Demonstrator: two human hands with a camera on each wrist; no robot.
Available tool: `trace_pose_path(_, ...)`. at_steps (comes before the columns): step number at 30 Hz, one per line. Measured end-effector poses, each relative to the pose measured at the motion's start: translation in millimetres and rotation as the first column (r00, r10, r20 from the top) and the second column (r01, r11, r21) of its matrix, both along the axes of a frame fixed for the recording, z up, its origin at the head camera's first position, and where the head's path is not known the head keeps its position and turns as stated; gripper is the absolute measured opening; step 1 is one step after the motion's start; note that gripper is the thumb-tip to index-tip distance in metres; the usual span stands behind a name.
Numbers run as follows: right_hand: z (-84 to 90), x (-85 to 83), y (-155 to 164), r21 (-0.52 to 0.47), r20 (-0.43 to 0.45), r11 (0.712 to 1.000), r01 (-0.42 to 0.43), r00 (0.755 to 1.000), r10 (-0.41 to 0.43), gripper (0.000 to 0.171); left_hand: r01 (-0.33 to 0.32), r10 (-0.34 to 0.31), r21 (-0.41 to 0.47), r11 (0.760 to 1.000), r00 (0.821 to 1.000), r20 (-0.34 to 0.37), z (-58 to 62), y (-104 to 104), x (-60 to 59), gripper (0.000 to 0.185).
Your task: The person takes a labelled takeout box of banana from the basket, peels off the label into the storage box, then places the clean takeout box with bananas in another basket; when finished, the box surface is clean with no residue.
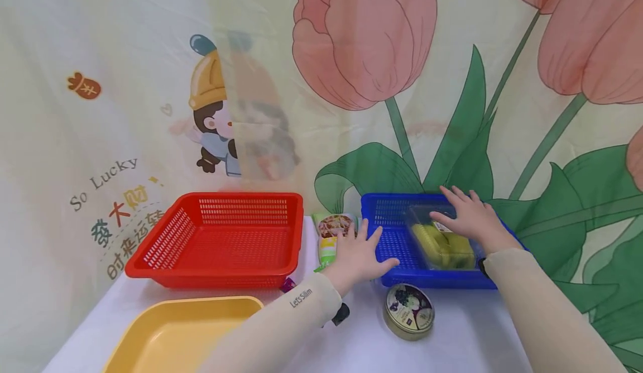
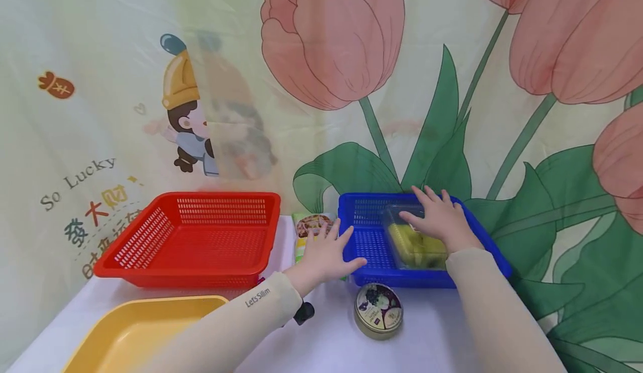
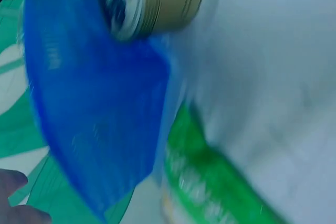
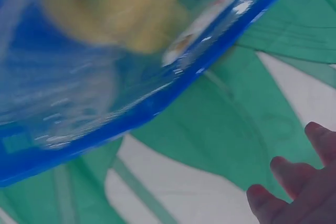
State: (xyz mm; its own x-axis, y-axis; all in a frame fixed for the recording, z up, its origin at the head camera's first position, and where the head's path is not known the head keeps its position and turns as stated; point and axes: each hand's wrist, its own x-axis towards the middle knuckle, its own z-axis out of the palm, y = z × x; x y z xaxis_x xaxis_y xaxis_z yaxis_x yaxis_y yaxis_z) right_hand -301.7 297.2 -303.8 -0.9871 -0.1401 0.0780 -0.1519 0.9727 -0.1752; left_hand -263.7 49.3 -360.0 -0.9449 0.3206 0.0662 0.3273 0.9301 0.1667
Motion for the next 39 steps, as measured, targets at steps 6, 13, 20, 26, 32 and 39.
trace_pose_path(6,-18.9,11.8,29.3,-0.080,0.050,0.997,0.008,0.999,-0.004,0.093,0.006,-0.007,0.066,0.998,1.000,0.013,-17.7,13.3,5.1,0.080)
trace_pose_path(13,-44.1,19.0,50.2,-0.198,0.045,0.979,-0.047,0.997,0.057,0.092,0.031,-0.030,0.046,0.998,0.999,-0.026,-27.8,13.2,1.2,0.083)
trace_pose_path(20,-60.2,23.1,59.5,-0.202,0.059,0.979,-0.016,0.998,0.029,0.096,0.055,-0.053,0.074,0.996,0.998,-0.017,-34.6,10.9,1.7,0.084)
trace_pose_path(26,-66.1,25.6,63.8,-0.219,0.064,0.976,-0.013,0.998,0.028,0.097,0.066,-0.067,0.152,0.986,0.998,0.002,-37.2,10.5,2.7,0.085)
trace_pose_path(32,-72.4,25.5,68.0,-0.249,0.083,0.968,-0.009,0.996,0.031,0.097,0.064,-0.066,0.177,0.982,0.998,0.006,-41.0,10.7,2.1,0.085)
trace_pose_path(39,-77.9,26.5,70.9,-0.230,0.102,0.973,0.005,0.995,0.019,0.095,0.055,-0.059,0.198,0.979,0.998,0.010,-43.1,10.6,3.4,0.085)
